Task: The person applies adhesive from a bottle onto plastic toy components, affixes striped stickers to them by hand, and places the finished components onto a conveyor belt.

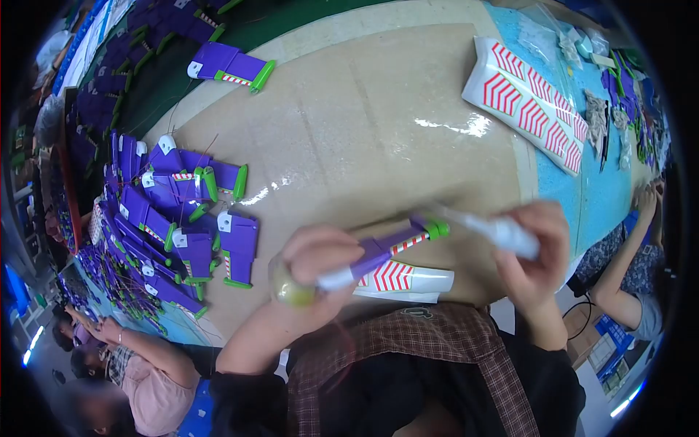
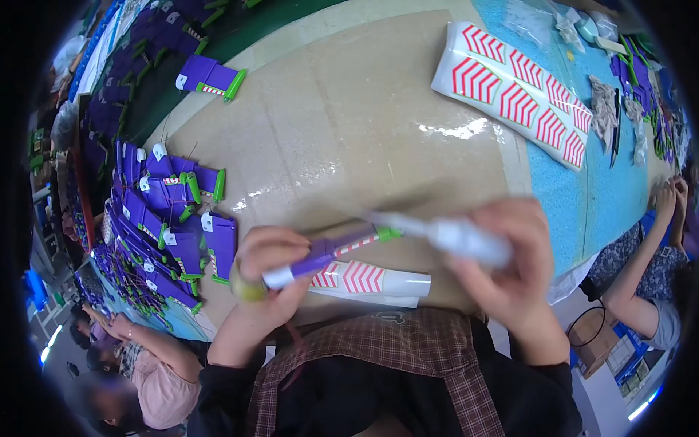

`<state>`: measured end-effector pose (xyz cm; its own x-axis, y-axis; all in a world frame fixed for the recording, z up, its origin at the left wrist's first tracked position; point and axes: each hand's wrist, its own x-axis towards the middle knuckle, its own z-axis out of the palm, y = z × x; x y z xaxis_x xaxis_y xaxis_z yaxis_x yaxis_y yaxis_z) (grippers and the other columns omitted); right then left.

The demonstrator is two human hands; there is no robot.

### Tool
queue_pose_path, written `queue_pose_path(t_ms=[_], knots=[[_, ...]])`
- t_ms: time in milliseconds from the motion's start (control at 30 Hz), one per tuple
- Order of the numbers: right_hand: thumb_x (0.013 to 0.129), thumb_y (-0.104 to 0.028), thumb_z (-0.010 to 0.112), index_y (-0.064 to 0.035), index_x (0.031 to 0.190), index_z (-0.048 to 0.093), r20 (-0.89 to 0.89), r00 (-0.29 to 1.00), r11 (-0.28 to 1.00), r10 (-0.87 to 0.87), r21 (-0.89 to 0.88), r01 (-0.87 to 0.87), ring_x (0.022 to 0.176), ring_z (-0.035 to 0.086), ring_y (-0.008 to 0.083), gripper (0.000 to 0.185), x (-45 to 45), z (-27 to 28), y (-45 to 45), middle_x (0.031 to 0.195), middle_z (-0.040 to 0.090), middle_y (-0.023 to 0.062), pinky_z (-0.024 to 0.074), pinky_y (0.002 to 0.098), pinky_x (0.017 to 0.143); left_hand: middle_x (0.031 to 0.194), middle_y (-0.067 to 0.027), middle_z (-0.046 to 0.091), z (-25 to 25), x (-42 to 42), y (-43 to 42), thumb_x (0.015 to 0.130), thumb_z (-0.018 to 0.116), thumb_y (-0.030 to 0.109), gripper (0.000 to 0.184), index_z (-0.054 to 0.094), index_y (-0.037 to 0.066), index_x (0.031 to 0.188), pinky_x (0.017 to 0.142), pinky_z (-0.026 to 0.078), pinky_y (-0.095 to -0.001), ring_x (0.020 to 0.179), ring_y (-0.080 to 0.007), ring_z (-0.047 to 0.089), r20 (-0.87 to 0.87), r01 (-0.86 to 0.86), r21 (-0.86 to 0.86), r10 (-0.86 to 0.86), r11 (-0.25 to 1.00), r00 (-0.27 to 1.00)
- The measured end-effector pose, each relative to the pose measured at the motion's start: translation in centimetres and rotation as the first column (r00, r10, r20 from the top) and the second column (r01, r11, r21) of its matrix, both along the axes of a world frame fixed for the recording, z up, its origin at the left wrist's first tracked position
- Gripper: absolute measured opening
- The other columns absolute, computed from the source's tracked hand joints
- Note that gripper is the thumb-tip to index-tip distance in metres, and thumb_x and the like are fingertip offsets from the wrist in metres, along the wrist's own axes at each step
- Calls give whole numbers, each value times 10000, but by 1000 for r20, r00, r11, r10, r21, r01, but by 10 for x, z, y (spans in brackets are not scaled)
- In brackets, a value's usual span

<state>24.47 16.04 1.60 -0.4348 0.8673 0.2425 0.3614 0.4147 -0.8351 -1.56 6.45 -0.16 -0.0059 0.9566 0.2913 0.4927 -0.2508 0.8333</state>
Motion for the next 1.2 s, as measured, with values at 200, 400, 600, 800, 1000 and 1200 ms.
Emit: queue_pose_path(t_ms=[200,400,600,800,1000,1200], knots=[[634,-77,778,-22,993,539,176,983,998,-61,44,54,958,546,257,435,-33,-26,32,1042,554,127,428,307,826,922,-70,638,16,26,-1,882,552,73,153,570,-15,1006,735,487,-257,823,-115,603,604,72,-738,610,671,513],[579,-164,826,-30,1025,505,134,953,913,272,-349,-212,962,546,283,566,-23,2,0,988,545,129,440,324,818,985,-98,631,14,29,-8,887,510,74,174,575,-24,1015,800,467,-279,903,-143,595,576,125,-782,632,610,519],[583,-140,800,-5,1062,536,28,888,875,459,-189,-446,911,574,288,563,-38,-17,-16,1021,557,141,475,341,761,937,-57,600,2,45,-15,874,553,56,163,548,1,1027,747,467,-246,858,-96,562,605,183,-764,589,618,536],[586,-182,789,15,1046,557,0,888,888,460,9,-460,878,587,275,552,-44,-29,-29,1002,584,135,485,348,739,917,-18,552,1,43,-18,828,589,-6,262,491,44,1065,722,443,-219,845,-73,520,642,168,-651,419,740,643],[595,-233,774,3,1106,511,201,913,935,354,-79,-345,855,568,280,622,-50,-18,-34,918,575,116,448,379,751,950,-40,542,-1,35,-33,828,569,-16,267,486,51,1073,750,438,-238,866,-94,517,622,-65,-632,556,772,552],[638,-186,743,-62,978,617,436,765,877,474,-154,-456,820,529,236,383,-40,-27,-43,923,565,53,427,342,694,984,-51,528,-26,33,-34,822,568,-32,292,474,28,1092,819,420,-260,907,-114,511,718,-178,-605,629,776,298]])
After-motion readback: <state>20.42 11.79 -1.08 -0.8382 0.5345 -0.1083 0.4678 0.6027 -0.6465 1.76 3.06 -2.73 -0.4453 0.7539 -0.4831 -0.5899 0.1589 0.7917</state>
